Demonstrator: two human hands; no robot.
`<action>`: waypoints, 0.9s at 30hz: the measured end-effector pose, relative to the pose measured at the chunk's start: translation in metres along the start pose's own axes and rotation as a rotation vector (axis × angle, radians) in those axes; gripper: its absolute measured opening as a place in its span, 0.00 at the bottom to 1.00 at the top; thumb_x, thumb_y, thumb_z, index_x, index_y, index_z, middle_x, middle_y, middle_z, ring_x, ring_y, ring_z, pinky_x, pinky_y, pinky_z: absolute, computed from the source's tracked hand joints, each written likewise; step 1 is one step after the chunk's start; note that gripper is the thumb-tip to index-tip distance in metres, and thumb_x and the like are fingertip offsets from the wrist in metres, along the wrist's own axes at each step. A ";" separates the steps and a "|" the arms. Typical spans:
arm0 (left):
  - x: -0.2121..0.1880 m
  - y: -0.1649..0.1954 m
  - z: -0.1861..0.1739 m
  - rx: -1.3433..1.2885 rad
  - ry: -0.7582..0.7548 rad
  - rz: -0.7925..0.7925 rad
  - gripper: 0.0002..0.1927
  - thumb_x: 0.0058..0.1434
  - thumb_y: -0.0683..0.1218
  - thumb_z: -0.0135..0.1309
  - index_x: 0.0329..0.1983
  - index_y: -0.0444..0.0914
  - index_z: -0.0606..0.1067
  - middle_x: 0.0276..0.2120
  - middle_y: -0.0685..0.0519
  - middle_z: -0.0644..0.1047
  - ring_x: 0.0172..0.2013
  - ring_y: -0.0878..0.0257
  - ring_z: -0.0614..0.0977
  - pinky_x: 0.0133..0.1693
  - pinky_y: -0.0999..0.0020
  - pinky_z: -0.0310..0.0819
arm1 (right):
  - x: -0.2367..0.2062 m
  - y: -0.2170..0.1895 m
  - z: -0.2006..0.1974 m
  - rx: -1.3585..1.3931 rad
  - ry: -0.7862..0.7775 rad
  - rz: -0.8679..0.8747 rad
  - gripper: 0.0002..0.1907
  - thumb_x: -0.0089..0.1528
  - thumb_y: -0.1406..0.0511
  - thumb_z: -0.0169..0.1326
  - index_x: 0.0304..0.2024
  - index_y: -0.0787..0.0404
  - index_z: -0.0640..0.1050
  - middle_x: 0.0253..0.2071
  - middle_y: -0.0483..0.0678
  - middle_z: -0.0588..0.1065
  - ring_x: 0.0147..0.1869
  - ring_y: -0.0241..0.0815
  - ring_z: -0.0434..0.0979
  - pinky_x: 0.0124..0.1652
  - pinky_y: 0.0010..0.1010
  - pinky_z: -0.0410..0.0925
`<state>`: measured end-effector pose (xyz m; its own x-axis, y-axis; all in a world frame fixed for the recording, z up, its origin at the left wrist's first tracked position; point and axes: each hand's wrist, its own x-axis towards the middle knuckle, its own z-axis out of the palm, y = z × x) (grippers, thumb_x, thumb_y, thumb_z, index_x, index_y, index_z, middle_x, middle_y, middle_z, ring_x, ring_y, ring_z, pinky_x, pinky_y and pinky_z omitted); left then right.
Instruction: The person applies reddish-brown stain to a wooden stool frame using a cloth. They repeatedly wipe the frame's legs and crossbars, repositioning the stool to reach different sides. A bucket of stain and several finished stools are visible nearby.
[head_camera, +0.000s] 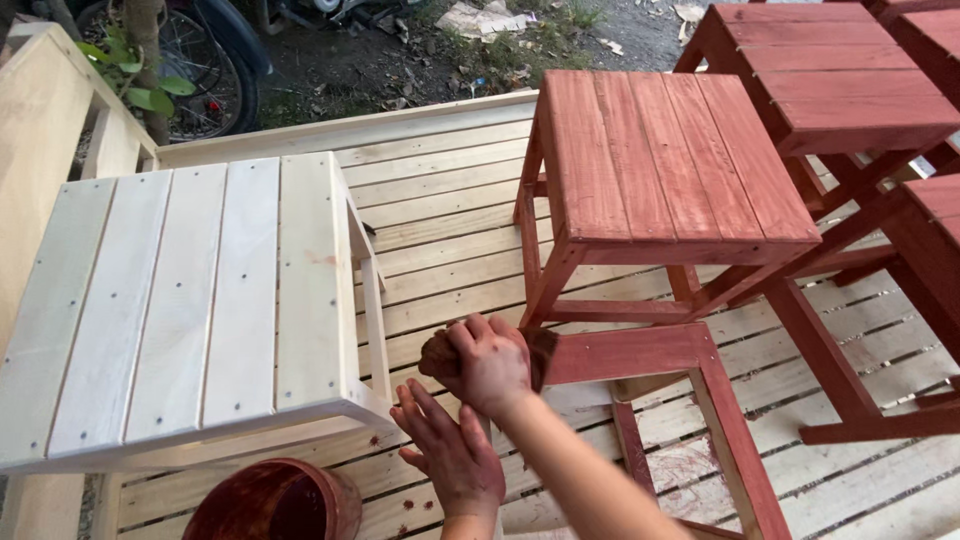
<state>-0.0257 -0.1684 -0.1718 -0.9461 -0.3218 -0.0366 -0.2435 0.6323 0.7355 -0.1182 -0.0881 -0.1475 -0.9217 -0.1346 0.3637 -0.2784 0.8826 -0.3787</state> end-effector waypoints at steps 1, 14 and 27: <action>-0.001 -0.001 0.000 0.030 0.002 0.018 0.41 0.67 0.62 0.32 0.78 0.40 0.40 0.77 0.42 0.42 0.75 0.38 0.40 0.62 0.24 0.38 | -0.001 0.001 -0.009 0.010 -0.062 -0.059 0.22 0.51 0.52 0.66 0.43 0.52 0.78 0.40 0.49 0.74 0.45 0.54 0.76 0.46 0.46 0.69; -0.001 0.003 0.003 0.108 0.030 0.081 0.40 0.68 0.60 0.33 0.78 0.40 0.39 0.76 0.41 0.44 0.74 0.35 0.42 0.61 0.22 0.38 | -0.005 0.003 -0.046 -0.188 -0.063 0.118 0.22 0.51 0.52 0.65 0.43 0.53 0.76 0.45 0.48 0.73 0.52 0.55 0.71 0.47 0.50 0.66; 0.002 0.011 -0.003 0.147 -0.006 0.063 0.40 0.68 0.59 0.33 0.78 0.41 0.40 0.76 0.42 0.43 0.75 0.37 0.41 0.61 0.22 0.37 | 0.009 0.004 -0.040 -0.258 -0.042 0.115 0.24 0.52 0.51 0.61 0.47 0.52 0.76 0.44 0.47 0.73 0.50 0.52 0.72 0.46 0.46 0.66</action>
<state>-0.0294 -0.1638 -0.1618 -0.9615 -0.2747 0.0019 -0.2122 0.7472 0.6298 -0.1163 -0.0679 -0.1113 -0.9551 -0.0405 0.2936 -0.0983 0.9779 -0.1848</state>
